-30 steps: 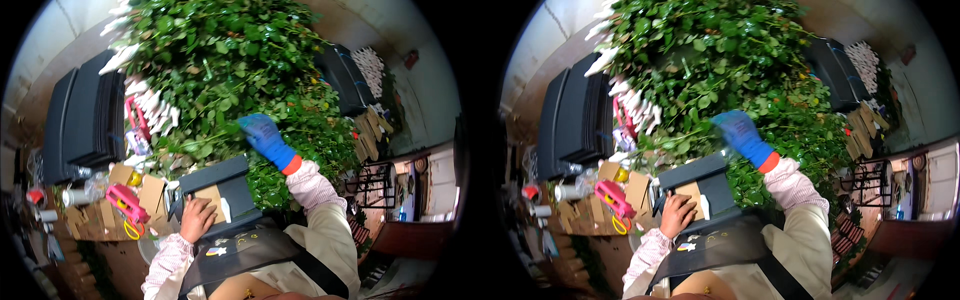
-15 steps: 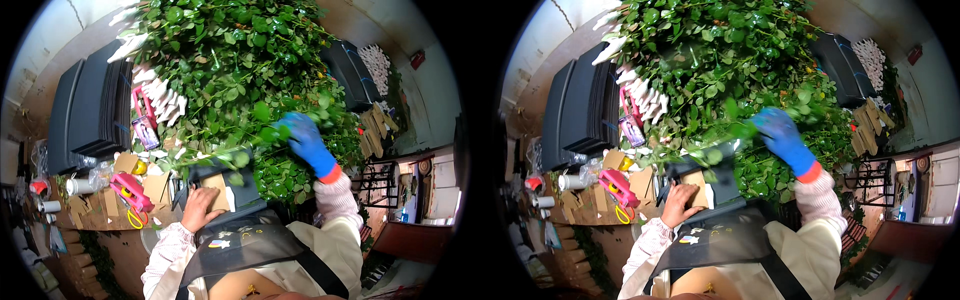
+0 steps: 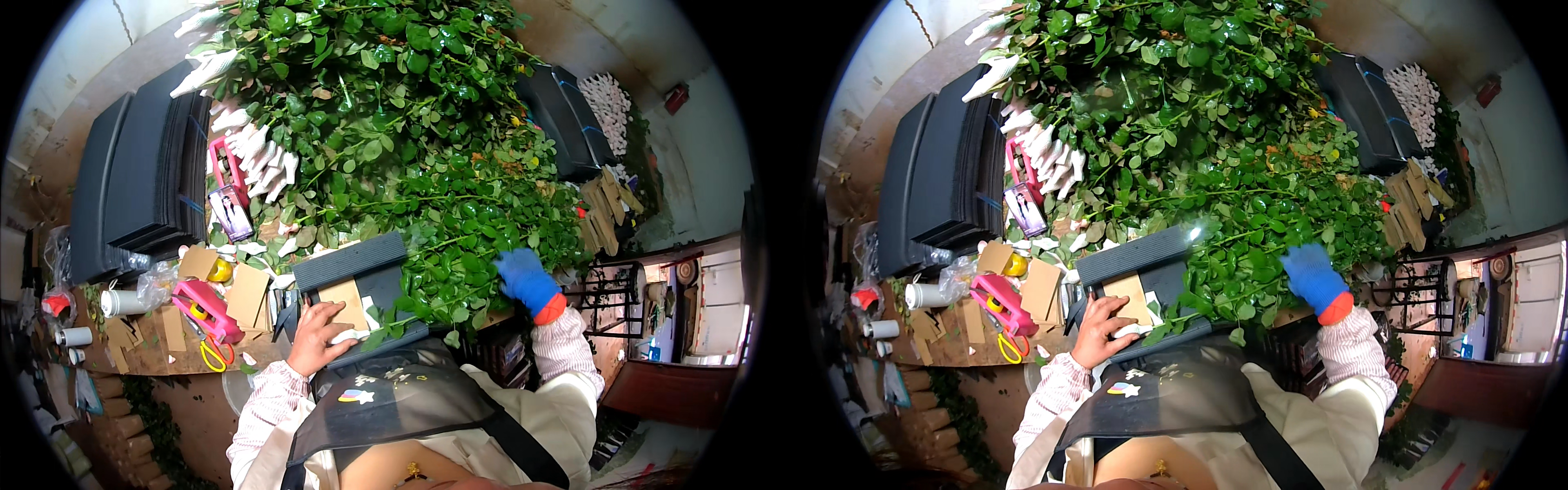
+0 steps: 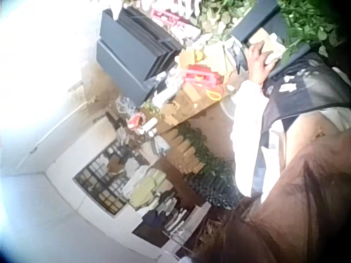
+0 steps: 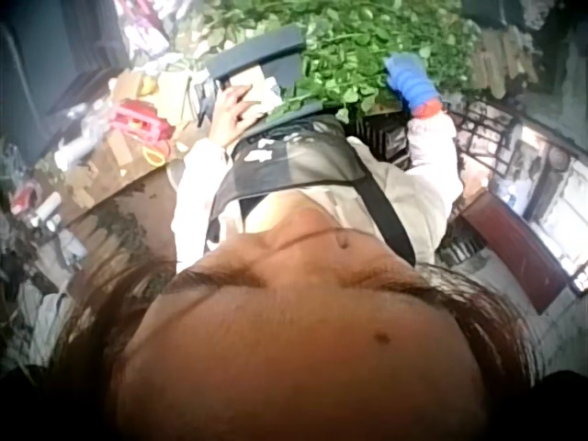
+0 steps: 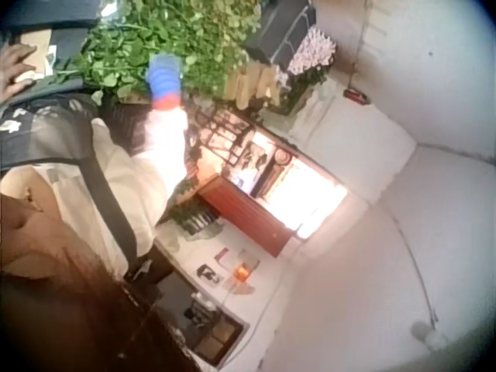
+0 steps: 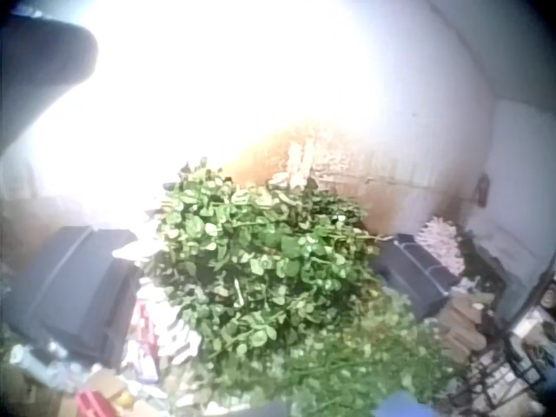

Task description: The person arranges white flowers and green leaves into a black tray. They pick up flowers and leaves from a table, place them into the tray, and adjust the arrangement. The person then lifts the tray and places it on a nearby surface.

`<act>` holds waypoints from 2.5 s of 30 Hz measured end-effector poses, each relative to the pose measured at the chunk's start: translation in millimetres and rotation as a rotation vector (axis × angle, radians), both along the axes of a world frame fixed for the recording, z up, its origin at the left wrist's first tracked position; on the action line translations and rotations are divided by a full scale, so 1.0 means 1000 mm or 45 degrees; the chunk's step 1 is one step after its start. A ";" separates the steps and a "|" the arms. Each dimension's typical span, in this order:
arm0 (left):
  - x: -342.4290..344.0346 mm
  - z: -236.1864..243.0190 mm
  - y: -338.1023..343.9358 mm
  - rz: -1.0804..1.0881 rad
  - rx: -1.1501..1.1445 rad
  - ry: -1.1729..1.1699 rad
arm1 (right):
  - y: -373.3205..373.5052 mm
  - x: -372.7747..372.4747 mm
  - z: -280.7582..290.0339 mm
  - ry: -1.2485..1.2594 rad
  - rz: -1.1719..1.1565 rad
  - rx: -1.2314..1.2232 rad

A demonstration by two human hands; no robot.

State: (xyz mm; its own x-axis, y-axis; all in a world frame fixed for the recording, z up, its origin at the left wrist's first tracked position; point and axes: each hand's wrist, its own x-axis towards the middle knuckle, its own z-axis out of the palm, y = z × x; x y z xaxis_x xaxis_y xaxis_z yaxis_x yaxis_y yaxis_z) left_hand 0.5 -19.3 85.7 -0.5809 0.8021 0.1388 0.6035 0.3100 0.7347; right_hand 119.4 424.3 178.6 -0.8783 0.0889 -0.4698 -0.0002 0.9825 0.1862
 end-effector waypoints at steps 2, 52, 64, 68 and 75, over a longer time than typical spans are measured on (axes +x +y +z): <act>0.000 0.001 -0.002 -0.012 0.006 -0.033 | -0.018 -0.050 0.013 0.026 -0.121 -0.041; 0.001 -0.019 -0.011 0.134 0.116 -0.224 | 0.023 -0.001 0.013 -0.065 0.077 -0.404; 0.004 -0.018 -0.005 -0.018 -0.005 -0.074 | 0.018 0.055 -0.098 0.204 -0.072 -0.321; 0.003 -0.009 -0.005 -0.022 -0.048 -0.032 | 0.047 0.049 -0.066 0.076 -0.172 -0.863; 0.003 -0.011 -0.007 -0.024 -0.035 -0.022 | -0.026 -0.066 0.027 0.678 -0.083 -0.496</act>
State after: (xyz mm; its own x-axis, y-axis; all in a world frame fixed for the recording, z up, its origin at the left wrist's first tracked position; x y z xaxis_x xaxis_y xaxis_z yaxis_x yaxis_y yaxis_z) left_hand 3.2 -26.2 74.7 -0.5678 0.8163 0.1064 0.5965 0.3189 0.7365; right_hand 53.2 397.9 205.8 -0.9980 0.0609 0.0189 0.0551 0.9729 -0.2244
